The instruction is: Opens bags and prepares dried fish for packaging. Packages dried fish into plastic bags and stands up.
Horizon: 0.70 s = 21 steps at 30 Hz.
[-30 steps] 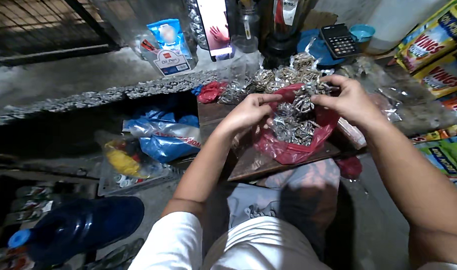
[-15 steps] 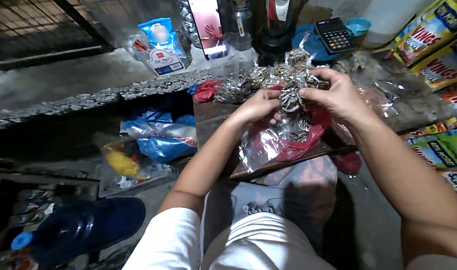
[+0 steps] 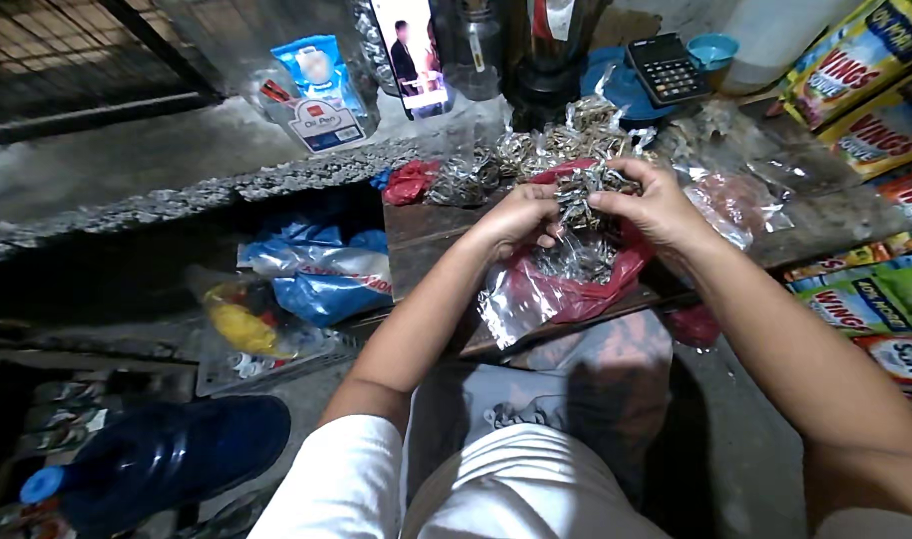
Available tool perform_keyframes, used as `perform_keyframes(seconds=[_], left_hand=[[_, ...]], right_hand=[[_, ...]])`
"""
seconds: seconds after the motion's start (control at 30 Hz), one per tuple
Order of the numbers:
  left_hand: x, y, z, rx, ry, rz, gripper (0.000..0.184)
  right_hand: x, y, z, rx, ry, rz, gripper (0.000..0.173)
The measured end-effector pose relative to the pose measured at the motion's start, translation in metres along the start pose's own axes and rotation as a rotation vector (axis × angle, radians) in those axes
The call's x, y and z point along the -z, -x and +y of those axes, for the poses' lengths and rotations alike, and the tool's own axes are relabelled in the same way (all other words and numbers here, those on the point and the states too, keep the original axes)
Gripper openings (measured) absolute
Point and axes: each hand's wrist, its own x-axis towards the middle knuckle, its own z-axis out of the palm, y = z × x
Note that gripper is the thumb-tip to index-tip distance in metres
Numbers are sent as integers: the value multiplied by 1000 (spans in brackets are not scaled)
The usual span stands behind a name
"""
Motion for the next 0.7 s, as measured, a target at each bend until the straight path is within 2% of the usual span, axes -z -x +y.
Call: perform_keyframes(seconds=[0.2, 0.4, 0.53, 0.6, 0.7], left_hand=[[0, -2, 1, -7, -26, 7, 29], [11, -8, 0, -46, -62, -2, 50], [6, -9, -2, -65, -62, -14, 48], [6, -10, -4, -61, -149, -58, 48], [8, -5, -2, -87, -432, -73, 43]], right_hand=[[4, -3, 5, 20, 12, -70, 40], [18, -6, 11, 16, 297, -293, 36], [15, -8, 15, 14, 350, -314, 36], [15, -10, 15, 15, 363, -304, 36], [15, -10, 15, 17, 388, -292, 35]])
